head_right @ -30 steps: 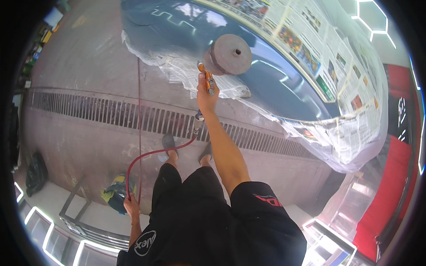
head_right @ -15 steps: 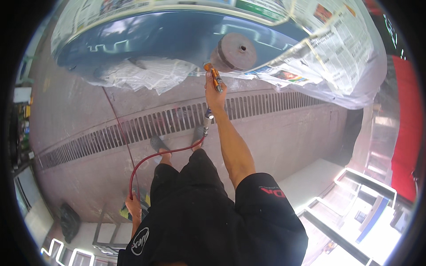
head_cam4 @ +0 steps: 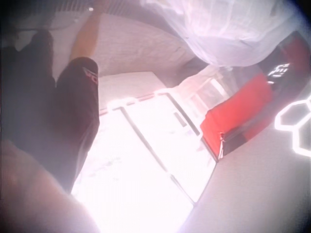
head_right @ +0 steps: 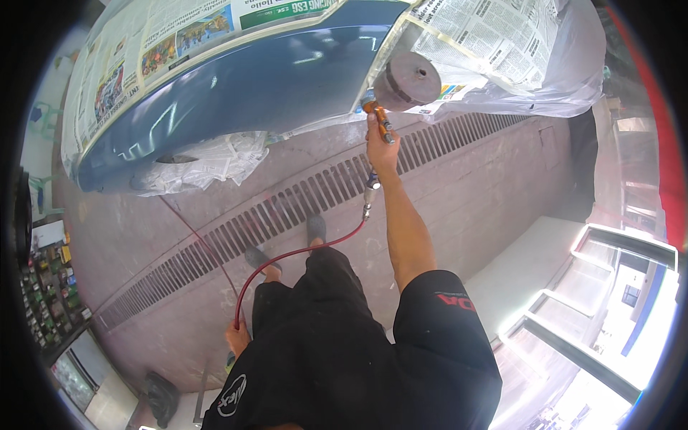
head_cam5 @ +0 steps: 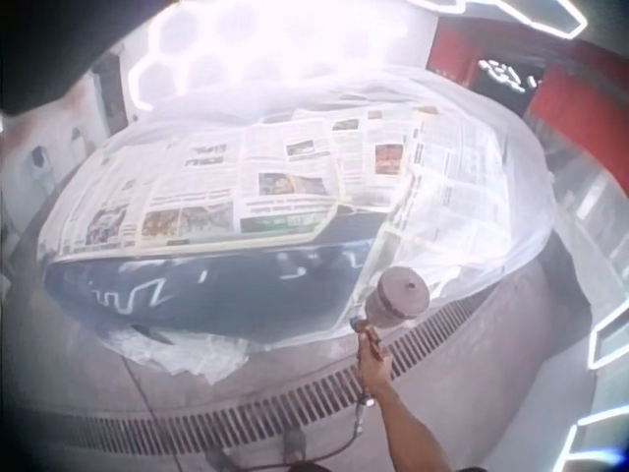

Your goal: The person uses a spray gun to apply paint to a car bumper that is masked with newspaper and plastic. They walk around the bumper, spraying multiple passes, then refill the spray gun cup from a paint can and continue spraying.

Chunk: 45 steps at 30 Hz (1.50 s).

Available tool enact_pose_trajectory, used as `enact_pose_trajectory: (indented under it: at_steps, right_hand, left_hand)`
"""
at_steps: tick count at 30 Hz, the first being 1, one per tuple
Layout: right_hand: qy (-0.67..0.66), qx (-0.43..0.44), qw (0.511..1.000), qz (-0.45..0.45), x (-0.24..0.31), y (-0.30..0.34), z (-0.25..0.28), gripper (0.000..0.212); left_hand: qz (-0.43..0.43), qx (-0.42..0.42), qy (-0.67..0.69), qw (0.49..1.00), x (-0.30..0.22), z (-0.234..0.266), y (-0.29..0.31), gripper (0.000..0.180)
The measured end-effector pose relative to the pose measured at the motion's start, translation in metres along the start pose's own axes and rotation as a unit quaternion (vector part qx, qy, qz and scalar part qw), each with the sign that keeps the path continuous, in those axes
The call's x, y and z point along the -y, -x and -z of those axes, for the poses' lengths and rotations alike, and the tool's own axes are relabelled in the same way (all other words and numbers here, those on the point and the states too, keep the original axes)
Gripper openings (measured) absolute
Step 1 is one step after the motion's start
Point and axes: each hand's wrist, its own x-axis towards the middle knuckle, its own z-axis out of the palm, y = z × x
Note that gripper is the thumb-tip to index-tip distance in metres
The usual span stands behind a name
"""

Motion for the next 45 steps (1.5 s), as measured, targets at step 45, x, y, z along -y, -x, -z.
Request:
enact_pose_trajectory:
  at_steps: [45]
  right_hand:
    - [-0.008, 0.315, 0.944, 0.098, 0.141, 0.433, -0.725, 0.047]
  left_hand:
    - [0.406, -0.167, 0.325, 0.838, 0.346, 0.144, -0.096, 0.039]
